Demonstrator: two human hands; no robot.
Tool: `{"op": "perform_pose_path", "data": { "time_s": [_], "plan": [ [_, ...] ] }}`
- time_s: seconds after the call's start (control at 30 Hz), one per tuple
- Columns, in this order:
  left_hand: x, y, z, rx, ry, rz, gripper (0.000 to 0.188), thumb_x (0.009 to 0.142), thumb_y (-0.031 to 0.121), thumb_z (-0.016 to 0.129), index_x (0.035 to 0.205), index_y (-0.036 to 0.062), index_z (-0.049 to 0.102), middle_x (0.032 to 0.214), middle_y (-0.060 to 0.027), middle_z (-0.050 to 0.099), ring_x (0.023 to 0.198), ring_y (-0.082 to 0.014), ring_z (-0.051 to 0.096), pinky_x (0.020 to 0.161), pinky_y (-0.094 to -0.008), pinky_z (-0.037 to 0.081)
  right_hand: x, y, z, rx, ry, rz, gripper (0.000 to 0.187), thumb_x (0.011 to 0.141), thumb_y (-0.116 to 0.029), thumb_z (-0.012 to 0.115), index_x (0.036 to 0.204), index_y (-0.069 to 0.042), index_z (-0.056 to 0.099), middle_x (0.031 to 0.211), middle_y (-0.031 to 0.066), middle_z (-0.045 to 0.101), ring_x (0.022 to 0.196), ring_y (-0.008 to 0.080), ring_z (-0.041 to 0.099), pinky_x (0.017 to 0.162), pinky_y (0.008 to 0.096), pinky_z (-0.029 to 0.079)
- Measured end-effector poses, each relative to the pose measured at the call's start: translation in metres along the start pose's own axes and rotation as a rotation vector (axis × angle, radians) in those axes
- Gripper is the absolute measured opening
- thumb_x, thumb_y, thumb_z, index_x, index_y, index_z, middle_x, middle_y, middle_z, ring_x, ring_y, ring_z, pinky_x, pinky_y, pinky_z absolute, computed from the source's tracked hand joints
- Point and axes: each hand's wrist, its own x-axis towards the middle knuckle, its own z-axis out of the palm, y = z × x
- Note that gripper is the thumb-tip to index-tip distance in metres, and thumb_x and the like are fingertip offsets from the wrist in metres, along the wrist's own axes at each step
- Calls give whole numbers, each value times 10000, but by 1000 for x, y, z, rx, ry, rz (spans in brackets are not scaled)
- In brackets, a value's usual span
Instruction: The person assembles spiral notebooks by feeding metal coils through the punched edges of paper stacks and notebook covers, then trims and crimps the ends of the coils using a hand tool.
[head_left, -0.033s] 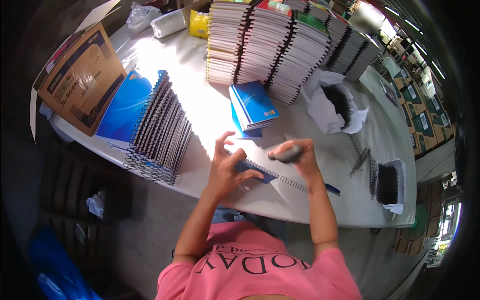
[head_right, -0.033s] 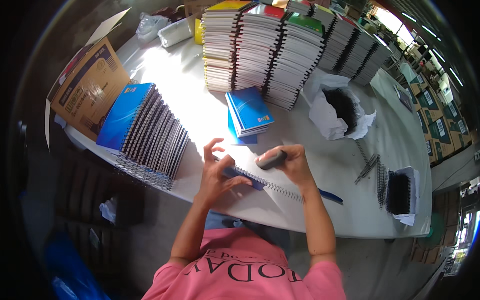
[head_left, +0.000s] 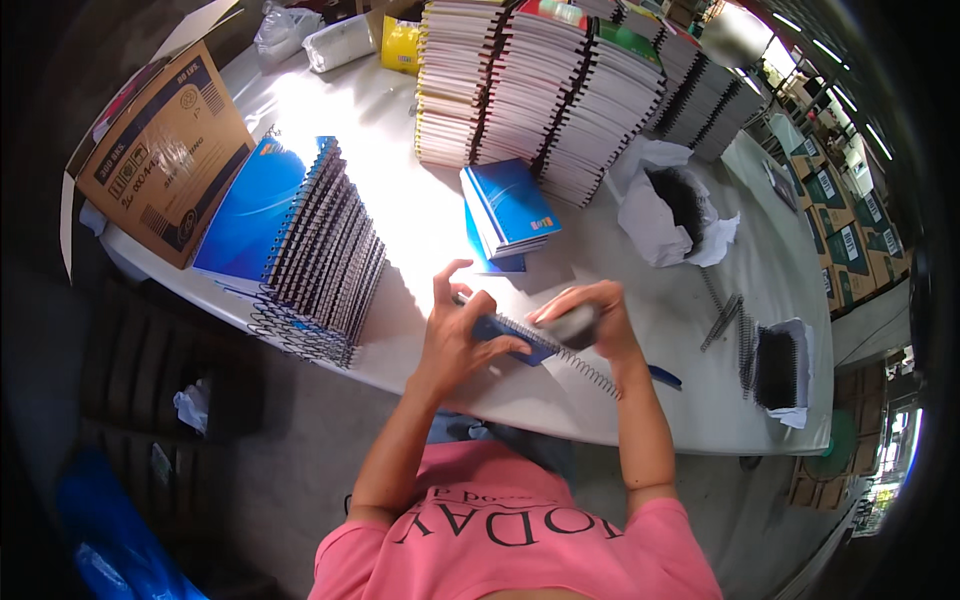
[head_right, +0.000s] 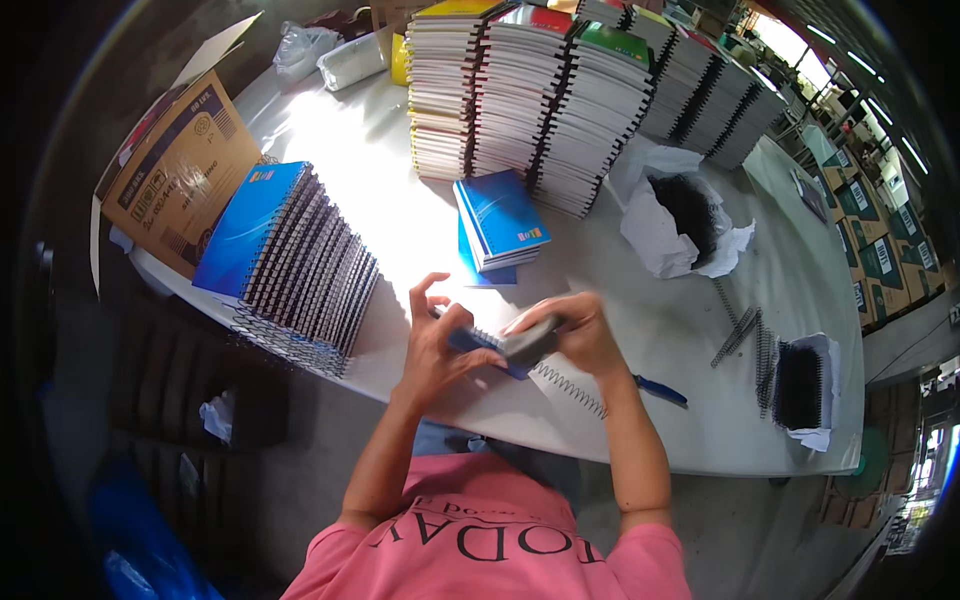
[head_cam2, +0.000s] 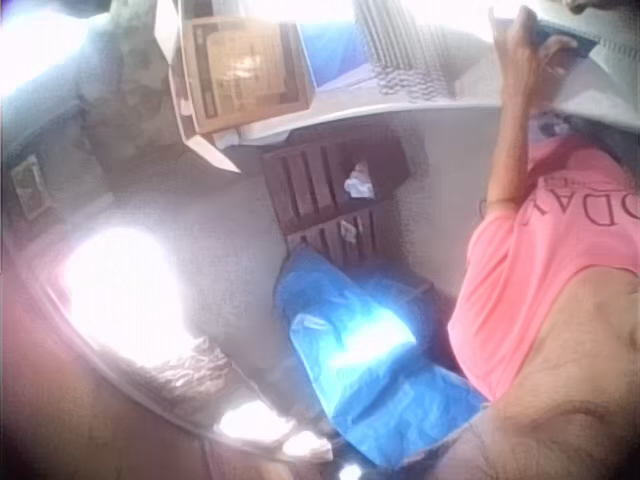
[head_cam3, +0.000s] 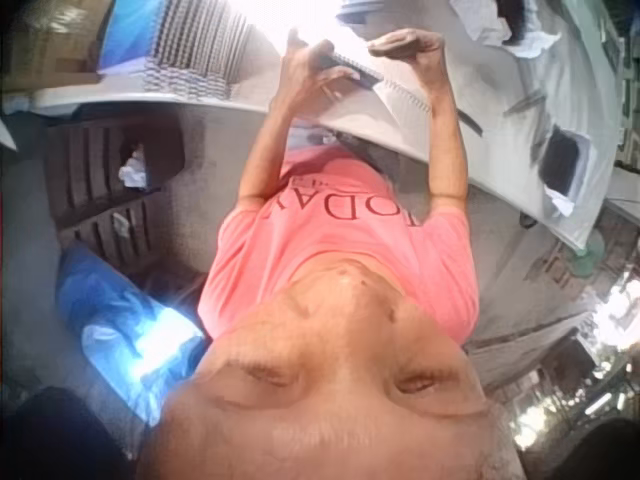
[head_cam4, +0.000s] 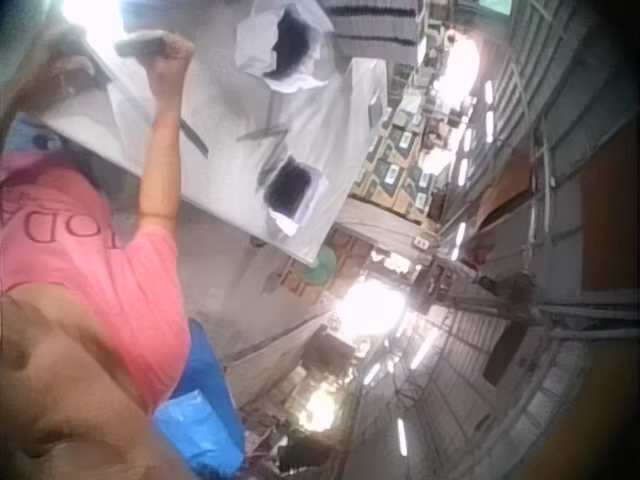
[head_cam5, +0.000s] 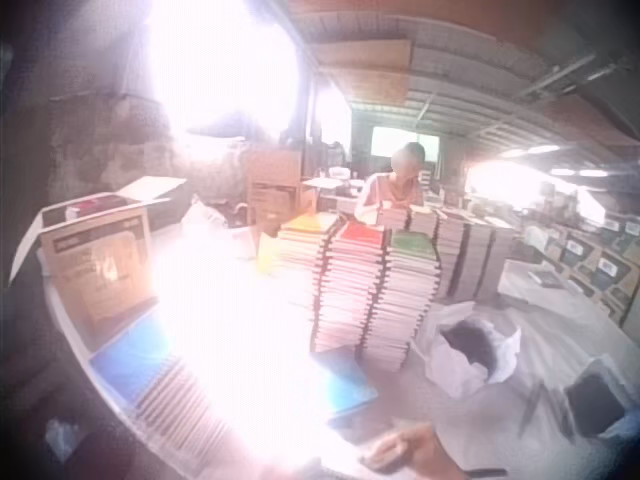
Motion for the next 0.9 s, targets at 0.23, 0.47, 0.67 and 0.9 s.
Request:
{"op": "perform_pose_path", "data": {
  "time_s": [0.23, 0.47, 0.67, 0.9],
  "plan": [
    [-2, -15, 8, -80, 75, -41, 819, 422, 463, 886, 969, 66, 424, 1044, -171, 350, 1074, -329, 358, 783, -426, 436, 18, -7, 16, -290, -54, 84, 256, 669, 128, 580, 863, 11, 699, 808, 111, 702, 771, 121, 655, 702, 263, 511],
    [-6, -22, 10, -98, 68, -75, 869, 428, 392, 909, 1026, 48, 379, 1019, -132, 347, 999, -289, 399, 783, -418, 443, 24, -3, 21, -515, -61, 73, 257, 667, 61, 638, 886, -45, 719, 757, 133, 682, 700, 113, 651, 645, 247, 492],
    [-2, -16, 8, -232, 44, -254, 933, 396, 252, 945, 1049, 28, 316, 946, -90, 389, 881, -206, 485, 783, -331, 446, 27, -6, 34, -431, -29, -30, 222, 687, 97, 608, 849, -17, 709, 729, 87, 686, 668, 82, 602, 621, 249, 480],
    [-5, -16, 7, -204, 14, -265, 1006, 379, 406, 933, 1054, -27, 326, 1010, -150, 441, 962, -275, 511, 834, -380, 442, 34, 17, 39, -434, 61, 160, 223, 708, -30, 609, 909, -36, 707, 700, 117, 674, 609, 88, 576, 582, 264, 460]
  ]
}}
